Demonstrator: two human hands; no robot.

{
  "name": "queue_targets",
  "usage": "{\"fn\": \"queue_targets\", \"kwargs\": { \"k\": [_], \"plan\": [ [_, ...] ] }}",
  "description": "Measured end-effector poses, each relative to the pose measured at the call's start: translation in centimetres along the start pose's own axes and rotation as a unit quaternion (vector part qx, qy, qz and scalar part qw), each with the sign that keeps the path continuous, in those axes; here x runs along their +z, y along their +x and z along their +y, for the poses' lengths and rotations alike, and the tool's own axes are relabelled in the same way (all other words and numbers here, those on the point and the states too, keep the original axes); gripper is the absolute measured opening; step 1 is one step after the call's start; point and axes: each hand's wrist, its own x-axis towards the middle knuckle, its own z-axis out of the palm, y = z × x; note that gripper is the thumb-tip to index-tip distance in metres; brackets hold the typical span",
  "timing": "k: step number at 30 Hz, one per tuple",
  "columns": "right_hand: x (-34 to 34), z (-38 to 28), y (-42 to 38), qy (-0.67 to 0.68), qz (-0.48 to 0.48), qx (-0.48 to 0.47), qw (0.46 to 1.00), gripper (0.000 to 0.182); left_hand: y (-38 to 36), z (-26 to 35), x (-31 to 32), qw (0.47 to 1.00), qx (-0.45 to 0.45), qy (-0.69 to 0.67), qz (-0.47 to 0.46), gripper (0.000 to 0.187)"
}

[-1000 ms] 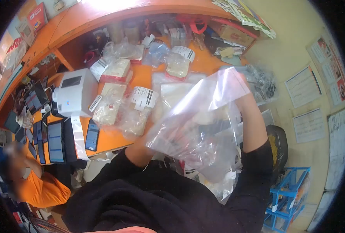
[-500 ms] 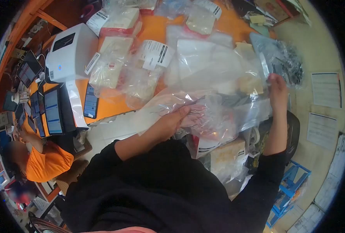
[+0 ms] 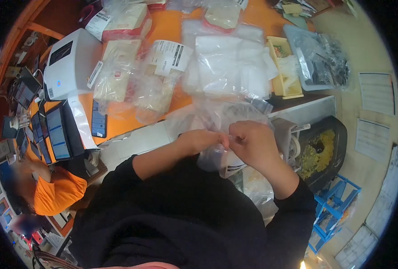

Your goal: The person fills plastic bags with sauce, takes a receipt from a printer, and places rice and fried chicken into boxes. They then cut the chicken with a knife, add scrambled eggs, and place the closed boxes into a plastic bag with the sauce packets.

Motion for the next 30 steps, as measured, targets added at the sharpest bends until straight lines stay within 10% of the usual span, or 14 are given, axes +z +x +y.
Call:
{"fn": "queue_targets", "kwargs": {
  "k": [2,7,9,11,16,20,26,30],
  "plan": [
    [-1.1,0.7,-0.4,-0.086,0.069,-0.048,0.993,0.017,0.5,-2.3,-0.9,0.987,0.112,-0.027,0.116,0.014],
    [-6.1,2.3,-2.9,-0.236,0.234,-0.022,0.943,0.012,-3.5,1.8,-3.8,0.797,0.193,0.431,0.377,0.015],
    [-8.5,4.1,-4.1,-0.281,0.291,0.022,0.914,0.014,-5.1,3.1,-5.5,0.774,0.272,0.375,0.431,0.017],
    [-10.1,5.1,-4.7,-0.255,0.296,0.035,0.92,0.016,-7.8,5.9,-5.6,0.771,0.041,0.45,0.45,0.019],
    [-11.6,5.0,-4.9,-0.009,0.11,-0.068,0.992,0.021,-4.7,8.3,-2.8,0.455,0.355,0.686,0.443,0.025],
    [-14.7,6.5,-1.3,0.154,0.026,-0.107,0.982,0.013,-2.3,7.3,-3.8,0.634,0.19,0.73,0.167,0.025],
    [-16.5,30.1,9.2,0.118,0.265,0.104,0.951,0.012,-3.8,7.0,-4.2,0.912,0.131,0.324,0.216,0.018],
    [-12.4,44.1,13.7,-0.359,0.314,0.109,0.872,0.019,-6.2,7.5,-3.5,0.919,0.12,0.241,0.287,0.022]
  ]
}}
